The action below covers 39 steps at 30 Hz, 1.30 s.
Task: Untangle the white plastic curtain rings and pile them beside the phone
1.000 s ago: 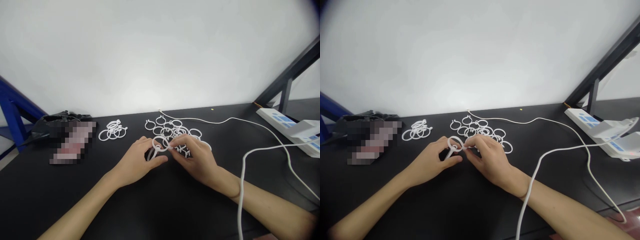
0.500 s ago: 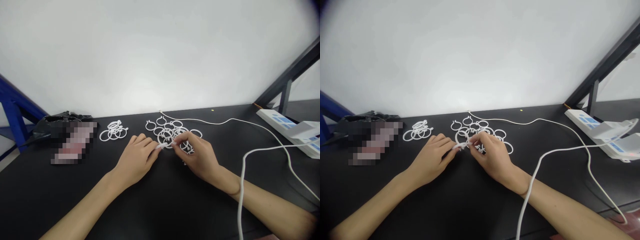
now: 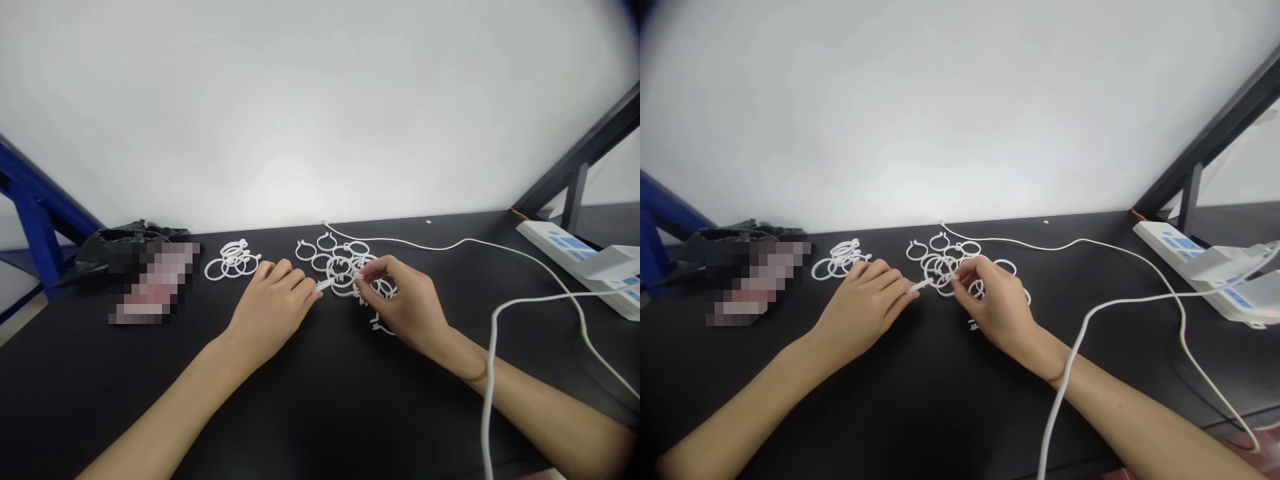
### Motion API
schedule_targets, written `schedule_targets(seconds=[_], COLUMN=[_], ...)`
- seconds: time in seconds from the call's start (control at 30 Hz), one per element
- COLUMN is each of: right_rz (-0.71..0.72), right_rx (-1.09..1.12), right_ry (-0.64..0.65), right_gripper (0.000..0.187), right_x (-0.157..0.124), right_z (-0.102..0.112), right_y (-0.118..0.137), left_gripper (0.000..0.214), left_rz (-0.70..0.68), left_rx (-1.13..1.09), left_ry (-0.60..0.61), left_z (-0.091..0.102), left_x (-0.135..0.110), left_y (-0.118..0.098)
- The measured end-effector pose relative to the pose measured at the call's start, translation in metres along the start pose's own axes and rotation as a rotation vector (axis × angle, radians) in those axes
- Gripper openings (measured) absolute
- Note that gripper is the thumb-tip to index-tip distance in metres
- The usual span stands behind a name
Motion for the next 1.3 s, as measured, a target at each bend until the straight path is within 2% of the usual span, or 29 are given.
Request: schedule_targets(seconds=[0.17,0.4,0.53,0.63,0.7,0.83,0.97,1.03,1.13,1.23,1.3], right_rz=[-0.041,-0.067,-0.090,-0.124,-0.130,-0.094,-0.008,0.040,0.089,0.118,0.139], right_rx=[0.001,0.034,0.054,0.038,0.037,0.039,0.025,0.018,0.002,-0.003,-0.001], right_ry=[0.001,0.065,0.107,0.078,0.048,0.010,0.023,0.038,0.065,0.101,0.119], right_gripper=[0.006,0.005,0.005,0.007,0.007,0.007,0.008,0.007,0.008,0.008,0.008], right_x=[0.003,0.004,0.004,0.006,0.008,0.007,0.002,0.000,-0.002,-0.002,-0.003], right_z=[0.000,-0.003,-0.004,-0.003,-0.001,0.002,0.000,-0.001,-0.001,-0.002,-0.002], right_y=[-0.003,-0.005,-0.005,-0.008,-0.010,-0.007,-0.001,0.001,0.002,0.003,0.004], left_gripper=[0.031,0.020,0.015,0.014,0.014,0.016,0.019,0.030,0.033,0.027,0.039], left_rz=[0.028,0.091,0.092,0.067,0.011,-0.077,-0.052,-0.027,0.043,0.126,0.118], left_rx=[-0.062,-0.309,-0.398,-0.367,-0.293,-0.187,-0.240,-0.305,-0.376,-0.330,-0.276], left_ry=[-0.061,-0.410,-0.502,-0.494,-0.444,-0.267,-0.108,-0.068,-0.092,-0.227,-0.271], left_z=[0.001,0.007,0.013,0.013,0.010,0.000,-0.003,-0.001,0.004,0.007,0.006], left_x=[-0.002,-0.002,-0.001,-0.002,-0.002,-0.002,-0.001,-0.001,-0.001,-0.002,-0.002], left_y=[0.002,0.001,-0.002,-0.004,-0.005,-0.006,-0.006,-0.007,-0.009,-0.008,-0.008])
Point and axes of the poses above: each hand's wrist, its own x-axis towards the middle knuckle, its own z-axis out of the back of the hand, y = z × x, the point moved 3 cm from there along x, towards the middle knuckle, and after that the axes turned 13 degrees about -z, right-handed, at the moved point
